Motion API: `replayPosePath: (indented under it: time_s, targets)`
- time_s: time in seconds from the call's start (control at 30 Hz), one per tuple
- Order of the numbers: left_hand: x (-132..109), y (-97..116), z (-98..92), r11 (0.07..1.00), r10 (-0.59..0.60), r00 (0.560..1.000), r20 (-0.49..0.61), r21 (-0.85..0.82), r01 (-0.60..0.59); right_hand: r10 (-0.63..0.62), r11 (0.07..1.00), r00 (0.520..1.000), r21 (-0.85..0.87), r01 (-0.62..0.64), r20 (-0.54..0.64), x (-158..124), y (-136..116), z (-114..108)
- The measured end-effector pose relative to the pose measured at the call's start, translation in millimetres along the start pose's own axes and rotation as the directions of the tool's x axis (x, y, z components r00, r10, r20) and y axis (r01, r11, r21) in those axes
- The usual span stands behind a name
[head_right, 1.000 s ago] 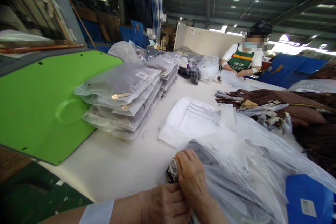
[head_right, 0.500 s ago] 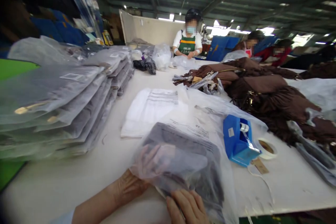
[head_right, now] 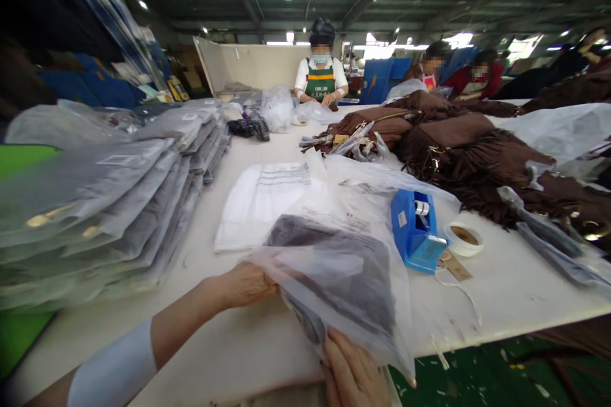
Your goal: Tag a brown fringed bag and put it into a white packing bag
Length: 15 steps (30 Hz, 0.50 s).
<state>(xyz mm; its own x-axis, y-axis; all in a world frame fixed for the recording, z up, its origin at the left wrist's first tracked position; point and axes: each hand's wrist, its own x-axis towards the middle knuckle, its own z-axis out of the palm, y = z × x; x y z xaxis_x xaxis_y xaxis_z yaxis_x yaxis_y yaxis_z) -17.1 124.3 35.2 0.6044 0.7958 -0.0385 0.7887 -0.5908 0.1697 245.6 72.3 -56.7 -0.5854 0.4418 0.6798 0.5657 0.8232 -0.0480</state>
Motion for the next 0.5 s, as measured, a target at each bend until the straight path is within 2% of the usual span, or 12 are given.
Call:
replayPosePath:
  time_s: [0.07, 0.1, 0.13, 0.2, 0.27, 0.3, 0.37, 0.4, 0.43, 0.5]
  targets:
    - [3.2, 0.7, -1.2, 1.000, -0.011, 1.000, 0.004, -0.013, 0.011, 0.187, 0.980, 0.981, 0.077, -0.182, -0.051, -3.9, -1.4, 4.0]
    - [5.2, 1.5, -0.2, 1.000, -0.018, 1.000, 0.007, -0.021, 0.018, 0.304, 0.946, 0.952, 0.133, -0.297, -0.037, -4.9, -2.5, 4.8]
    - [7.2, 2.3, 1.5, 0.999, -0.026, 1.000, 0.012, -0.028, 0.026, 0.424, 0.888, 0.905, 0.191, -0.418, 0.011, -4.8, -3.5, 4.8]
    - [10.5, 3.5, 5.5, 0.998, -0.043, 0.999, 0.030, -0.042, 0.044, 0.622, 0.709, 0.768, 0.307, -0.635, 0.152, -0.6, -4.4, 3.4]
    - [11.2, 3.8, 8.2, 0.996, -0.066, 0.997, 0.051, -0.056, 0.069, 0.723, 0.487, 0.630, 0.439, -0.755, 0.283, 7.4, -1.9, 1.9]
    - [10.4, 3.9, 8.7, 0.995, -0.074, 0.996, 0.058, -0.065, 0.078, 0.734, 0.386, 0.589, 0.505, -0.772, 0.339, 11.8, 0.7, 1.6]
    - [7.0, 4.1, 8.2, 0.994, -0.064, 0.996, 0.065, -0.082, 0.069, 0.716, 0.249, 0.564, 0.603, -0.758, 0.412, 18.7, 6.6, 1.9]
    - [4.9, 4.5, 7.5, 0.994, -0.057, 0.997, 0.061, -0.086, 0.062, 0.706, 0.222, 0.569, 0.632, -0.743, 0.421, 20.6, 8.8, 2.2]
    - [2.9, 4.9, 6.9, 0.995, -0.053, 0.997, 0.054, -0.087, 0.057, 0.697, 0.224, 0.588, 0.654, -0.723, 0.410, 21.1, 9.7, 2.5]
    - [0.4, 5.7, 6.5, 0.997, -0.047, 0.999, 0.010, -0.054, 0.048, 0.688, 0.306, 0.647, 0.678, -0.668, 0.327, 18.7, 7.1, 2.6]
